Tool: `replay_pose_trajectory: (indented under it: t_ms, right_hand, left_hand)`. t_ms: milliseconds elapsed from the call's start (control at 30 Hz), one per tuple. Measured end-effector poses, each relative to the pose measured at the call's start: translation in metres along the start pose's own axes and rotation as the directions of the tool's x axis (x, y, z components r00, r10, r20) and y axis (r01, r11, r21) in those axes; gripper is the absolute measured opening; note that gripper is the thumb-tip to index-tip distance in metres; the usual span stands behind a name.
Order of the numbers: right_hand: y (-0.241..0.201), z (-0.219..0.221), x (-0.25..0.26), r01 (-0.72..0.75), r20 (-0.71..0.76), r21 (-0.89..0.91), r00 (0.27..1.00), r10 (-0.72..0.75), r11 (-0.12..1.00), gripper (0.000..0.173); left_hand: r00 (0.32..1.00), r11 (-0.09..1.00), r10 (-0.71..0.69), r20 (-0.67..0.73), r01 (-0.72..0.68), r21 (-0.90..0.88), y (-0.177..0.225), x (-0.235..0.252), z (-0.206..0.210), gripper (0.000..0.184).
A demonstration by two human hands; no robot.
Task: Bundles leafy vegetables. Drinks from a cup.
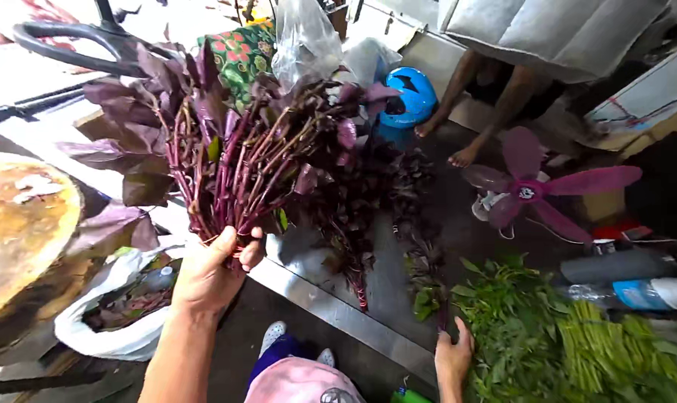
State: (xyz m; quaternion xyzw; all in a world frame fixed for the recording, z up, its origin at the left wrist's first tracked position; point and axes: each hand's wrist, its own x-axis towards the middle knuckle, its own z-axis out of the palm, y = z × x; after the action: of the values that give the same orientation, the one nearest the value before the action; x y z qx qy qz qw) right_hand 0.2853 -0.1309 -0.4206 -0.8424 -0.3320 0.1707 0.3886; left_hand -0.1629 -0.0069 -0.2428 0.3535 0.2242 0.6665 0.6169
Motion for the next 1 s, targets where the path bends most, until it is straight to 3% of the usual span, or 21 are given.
replay_pose_trajectory:
  t_ms: [67, 133, 200, 233, 333, 400, 500, 667, 733, 833, 900, 1000]
  right_hand:
    - [-0.027, 0.029, -0.013, 0.109, 0.215, 0.063, 0.969, -0.12, 0.992, 0.046]
    - [-0.055, 0.07, -0.023, 0.105, 0.494, 0.098, 0.858, -0.14, 0.99, 0.064]
    - [-0.074, 0.113, -0.029, 0.122, 0.622, -0.002, 0.777, -0.094, 0.992, 0.084]
    - [-0.08, 0.131, -0.03, 0.15, 0.632, -0.06, 0.771, -0.079, 0.987, 0.085]
    - [-0.09, 0.15, -0.025, 0.121, 0.569, -0.047, 0.819, -0.073, 0.992, 0.046]
    - [-0.088, 0.133, -0.018, -0.014, 0.514, 0.154, 0.855, -0.068, 0.988, 0.037]
    - [-0.082, 0.065, -0.017, -0.184, 0.458, 0.423, 0.888, -0.034, 0.887, 0.037]
    - [-0.061, -0.053, -0.049, -0.155, 0.314, 0.604, 0.948, -0.055, 0.782, 0.025]
    - [-0.049, -0.079, -0.063, -0.107, 0.247, 0.675, 0.965, -0.087, 0.73, 0.022]
    - [-0.048, -0.095, -0.085, -0.049, 0.128, 0.731, 0.99, -0.066, 0.68, 0.022]
    - [-0.057, -0.088, -0.092, -0.02, 0.048, 0.739, 0.999, -0.023, 0.673, 0.022]
    - [-0.073, -0.055, -0.093, 0.051, -0.118, 0.641, 0.992, 0.033, 0.766, 0.033]
  left_hand:
    - [1.0, 0.999, -0.002, -0.021, 0.003, 0.043, 0.009, -0.003, -0.001, 0.027]
    - [0.998, 0.994, 0.014, -0.054, -0.008, 0.108, 0.014, -0.001, 0.005, 0.029]
    - [0.996, 0.989, 0.008, -0.087, 0.005, 0.147, 0.013, 0.0, 0.015, 0.03]
    - [0.997, 0.989, -0.01, -0.083, 0.022, 0.146, 0.012, -0.001, 0.019, 0.031]
    - [0.998, 0.993, -0.054, -0.01, 0.055, 0.101, 0.002, -0.003, 0.031, 0.035]
    - [0.997, 0.995, -0.069, 0.032, 0.067, 0.078, -0.005, -0.003, 0.041, 0.04]
    - [0.991, 0.99, -0.123, 0.061, 0.119, 0.072, -0.024, -0.002, 0.055, 0.048]
    - [0.954, 0.954, -0.3, 0.029, 0.3, -0.015, -0.108, -0.001, 0.062, 0.043]
    - [0.903, 0.902, -0.43, -0.017, 0.428, -0.057, -0.154, -0.007, 0.05, 0.03]
    - [0.715, 0.722, -0.692, -0.096, 0.689, -0.07, -0.208, -0.024, 0.024, 0.026]
    - [0.574, 0.583, -0.811, -0.113, 0.81, -0.068, -0.225, -0.036, 0.007, 0.029]
    - [0.47, 0.472, -0.88, -0.061, 0.881, -0.024, -0.224, -0.054, -0.005, 0.03]
